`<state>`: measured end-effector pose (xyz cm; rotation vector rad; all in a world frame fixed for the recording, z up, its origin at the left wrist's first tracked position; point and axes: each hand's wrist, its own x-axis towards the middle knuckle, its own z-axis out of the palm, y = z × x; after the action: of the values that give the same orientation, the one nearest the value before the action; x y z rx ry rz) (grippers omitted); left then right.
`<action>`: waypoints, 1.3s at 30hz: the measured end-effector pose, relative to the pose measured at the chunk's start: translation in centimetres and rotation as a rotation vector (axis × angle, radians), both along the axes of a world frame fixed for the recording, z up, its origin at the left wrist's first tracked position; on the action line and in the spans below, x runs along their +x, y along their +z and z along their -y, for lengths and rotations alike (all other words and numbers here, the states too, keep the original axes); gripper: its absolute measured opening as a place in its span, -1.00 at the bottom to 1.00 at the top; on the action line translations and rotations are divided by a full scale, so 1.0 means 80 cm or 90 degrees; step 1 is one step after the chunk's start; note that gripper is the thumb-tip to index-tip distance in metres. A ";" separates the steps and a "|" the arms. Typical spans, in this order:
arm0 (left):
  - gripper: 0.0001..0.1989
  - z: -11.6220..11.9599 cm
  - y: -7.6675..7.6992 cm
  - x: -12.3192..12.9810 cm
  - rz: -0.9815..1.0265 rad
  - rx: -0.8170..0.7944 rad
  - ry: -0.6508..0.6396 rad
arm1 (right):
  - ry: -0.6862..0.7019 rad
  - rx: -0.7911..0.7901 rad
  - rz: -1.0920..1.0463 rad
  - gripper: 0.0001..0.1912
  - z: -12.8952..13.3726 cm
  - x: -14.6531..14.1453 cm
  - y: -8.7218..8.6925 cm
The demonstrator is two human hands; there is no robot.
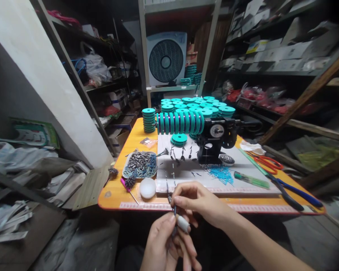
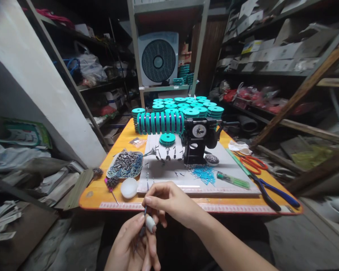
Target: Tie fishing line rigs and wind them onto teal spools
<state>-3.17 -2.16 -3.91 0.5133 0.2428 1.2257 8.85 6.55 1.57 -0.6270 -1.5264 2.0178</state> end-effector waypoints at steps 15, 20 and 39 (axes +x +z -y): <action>-0.56 -0.004 0.008 -0.003 -0.062 -0.018 -0.002 | -0.112 -0.006 -0.022 -0.70 0.015 -0.003 -0.006; -0.72 -0.027 0.031 -0.012 -0.326 -0.036 0.171 | -0.117 0.267 0.138 -0.77 0.011 0.018 0.029; -0.78 -0.092 0.085 0.002 -0.337 0.037 0.190 | 0.017 -0.053 0.007 -0.69 -0.097 0.008 0.072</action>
<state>-3.05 5.20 2.88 0.8725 0.7548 1.3705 9.51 14.34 7.33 -0.6545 -1.4705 2.1094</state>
